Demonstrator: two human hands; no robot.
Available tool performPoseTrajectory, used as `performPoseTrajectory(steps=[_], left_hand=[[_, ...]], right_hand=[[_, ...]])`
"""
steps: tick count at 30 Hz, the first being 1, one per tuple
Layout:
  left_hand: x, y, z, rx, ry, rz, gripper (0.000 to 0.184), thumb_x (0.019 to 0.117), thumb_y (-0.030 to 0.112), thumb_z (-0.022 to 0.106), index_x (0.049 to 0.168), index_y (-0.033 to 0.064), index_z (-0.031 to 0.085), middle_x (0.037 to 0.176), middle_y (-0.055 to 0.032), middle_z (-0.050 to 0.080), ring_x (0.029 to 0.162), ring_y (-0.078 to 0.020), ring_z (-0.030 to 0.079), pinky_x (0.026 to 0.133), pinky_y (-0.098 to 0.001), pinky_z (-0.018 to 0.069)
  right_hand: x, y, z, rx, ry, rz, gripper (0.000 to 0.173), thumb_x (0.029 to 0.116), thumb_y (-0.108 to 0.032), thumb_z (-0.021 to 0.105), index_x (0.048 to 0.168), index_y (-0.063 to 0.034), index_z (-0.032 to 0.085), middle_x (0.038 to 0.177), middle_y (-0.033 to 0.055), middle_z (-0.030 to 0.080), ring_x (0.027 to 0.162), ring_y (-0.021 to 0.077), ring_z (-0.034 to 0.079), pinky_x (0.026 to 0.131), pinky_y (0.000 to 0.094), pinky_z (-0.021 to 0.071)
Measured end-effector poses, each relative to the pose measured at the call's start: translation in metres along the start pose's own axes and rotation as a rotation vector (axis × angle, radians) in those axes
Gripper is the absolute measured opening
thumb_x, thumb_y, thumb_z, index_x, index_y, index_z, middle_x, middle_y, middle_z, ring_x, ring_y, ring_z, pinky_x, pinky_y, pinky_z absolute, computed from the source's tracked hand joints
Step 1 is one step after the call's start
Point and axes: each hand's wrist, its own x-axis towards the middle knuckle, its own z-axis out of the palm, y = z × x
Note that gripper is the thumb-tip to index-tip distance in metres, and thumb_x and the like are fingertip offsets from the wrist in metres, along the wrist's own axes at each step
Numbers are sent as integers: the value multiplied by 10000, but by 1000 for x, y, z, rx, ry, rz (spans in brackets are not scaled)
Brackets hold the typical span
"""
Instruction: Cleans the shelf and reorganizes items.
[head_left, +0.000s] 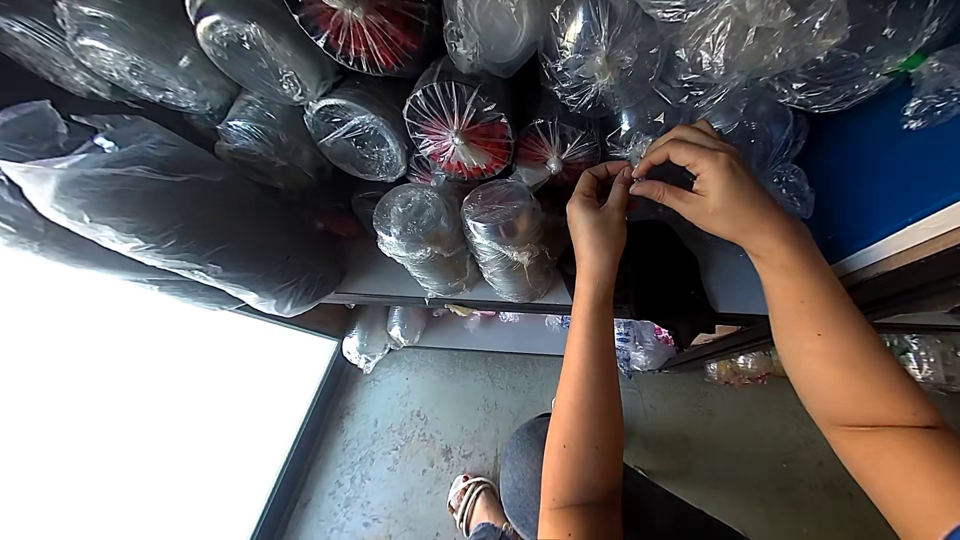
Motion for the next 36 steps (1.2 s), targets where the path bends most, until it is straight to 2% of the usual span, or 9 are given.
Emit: performPoseTrajectory(steps=[3, 7, 11, 14, 18, 24, 30, 36], left_hand=[[-1, 1, 0, 3, -3, -7, 130, 994, 49, 633, 1105, -20, 644, 935, -54, 678, 741, -50, 661, 707, -215, 580], [-1, 1, 0, 57, -3, 27, 138, 997, 55, 632, 1116, -14, 645, 949, -59, 681, 753, -50, 661, 717, -214, 577], [-2, -1, 1, 157, -21, 154, 175, 998, 50, 621, 1157, -15, 654, 1014, -82, 698, 835, -60, 669, 770, -230, 566], [-1, -4, 1, 227, -9, 242, 172, 1002, 49, 613, 1151, -9, 675, 1024, -87, 702, 880, -65, 671, 806, -228, 561], [-3, -2, 5, 269, 35, 239, 159, 999, 69, 632, 1125, 1, 700, 1028, -86, 716, 869, -44, 665, 803, -198, 541], [-4, 2, 12, 192, 68, 192, 147, 989, 56, 644, 1103, -13, 706, 990, -83, 711, 822, -43, 663, 773, -195, 552], [-4, 0, 21, 72, 131, 169, 145, 978, 24, 647, 1101, -32, 699, 978, -89, 709, 819, -61, 671, 780, -211, 567], [-2, 1, 21, 104, 139, 212, 138, 980, 29, 645, 1092, -19, 710, 999, -88, 708, 845, -57, 671, 793, -201, 561]], right_hand=[[0, 0, 0, -5, 14, 17, 220, 1005, -208, 635, 1011, -16, 742, 1061, 142, 706, 1058, 265, 605, 959, 362, 446], [0, -4, 3, -32, 40, 58, 100, 950, -77, 678, 999, -13, 736, 1071, 158, 704, 1057, 294, 607, 958, 380, 452], [0, -7, 9, -97, 114, 47, 102, 937, -39, 674, 1028, 1, 697, 1009, 166, 695, 1026, 309, 599, 949, 386, 443], [-1, -8, 15, -223, 170, -43, 104, 956, -22, 646, 1055, 8, 647, 992, 169, 695, 1096, 339, 600, 1000, 402, 436], [-3, -6, 20, -319, 233, -159, 67, 977, 19, 592, 1018, 40, 641, 986, 219, 690, 1023, 360, 665, 904, 382, 535], [-3, -4, 28, -409, 346, -164, 89, 995, 10, 578, 1021, 31, 661, 996, 216, 699, 941, 328, 684, 798, 355, 551], [-1, 3, 43, -381, 437, -76, 140, 1010, -35, 583, 1068, 66, 659, 1015, 240, 665, 981, 315, 665, 890, 336, 529], [5, -3, 41, -369, 360, 20, 152, 1012, -37, 564, 1076, 64, 657, 954, 229, 676, 925, 356, 661, 848, 404, 522]])
